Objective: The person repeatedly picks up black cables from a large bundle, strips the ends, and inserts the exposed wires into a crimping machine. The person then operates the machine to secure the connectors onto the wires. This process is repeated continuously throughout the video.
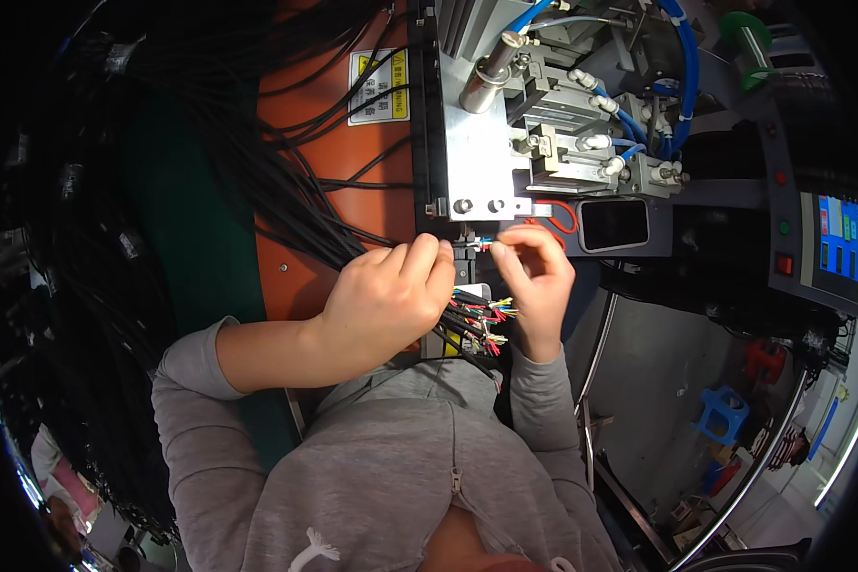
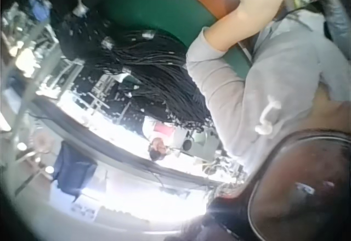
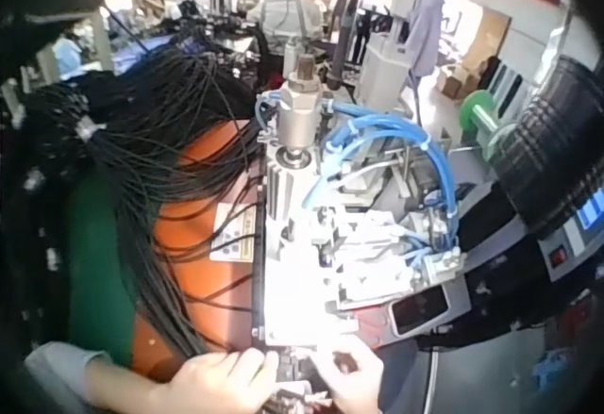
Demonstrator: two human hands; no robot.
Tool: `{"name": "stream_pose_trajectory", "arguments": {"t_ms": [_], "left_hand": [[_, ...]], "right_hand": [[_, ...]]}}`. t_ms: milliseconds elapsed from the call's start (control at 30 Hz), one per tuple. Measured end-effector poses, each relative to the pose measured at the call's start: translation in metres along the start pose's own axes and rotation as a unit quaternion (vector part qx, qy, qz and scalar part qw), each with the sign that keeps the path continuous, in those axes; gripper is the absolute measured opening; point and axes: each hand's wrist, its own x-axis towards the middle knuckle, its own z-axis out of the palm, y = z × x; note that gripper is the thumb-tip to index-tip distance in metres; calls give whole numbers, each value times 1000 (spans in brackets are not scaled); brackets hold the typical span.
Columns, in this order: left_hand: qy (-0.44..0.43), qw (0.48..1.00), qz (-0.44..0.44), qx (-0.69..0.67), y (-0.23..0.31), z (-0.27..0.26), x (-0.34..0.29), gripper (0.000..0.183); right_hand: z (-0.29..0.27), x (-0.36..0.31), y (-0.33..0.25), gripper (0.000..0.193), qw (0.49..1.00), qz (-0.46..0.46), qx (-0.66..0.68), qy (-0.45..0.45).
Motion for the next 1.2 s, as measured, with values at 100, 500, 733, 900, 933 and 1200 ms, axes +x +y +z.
{"name": "stream_pose_trajectory", "arguments": {"t_ms": [100, 500, 733, 900, 933, 1200], "left_hand": [[16, 1000, 9, -15, -5, 3, 2, 9], [52, 955, 9, -291, -15, -8, 11, 23], [142, 937, 36, -318, -18, -13, 10, 32], [121, 955, 45, -267, -14, -9, 10, 26], [120, 953, 44, -274, -15, -11, 10, 25], [97, 957, 26, -273, -15, -9, 10, 21]], "right_hand": [[-24, -2, -4, 20, 982, -105, 7, -157], [-15, -11, -3, 17, 970, -24, 218, -107], [-5, -13, -17, 18, 981, -37, 181, -55], [23, -14, -39, 23, 979, -99, 177, 27], [21, -7, -34, 20, 981, -161, 105, 10], [18, 0, -36, 15, 991, -60, 119, -15]]}}
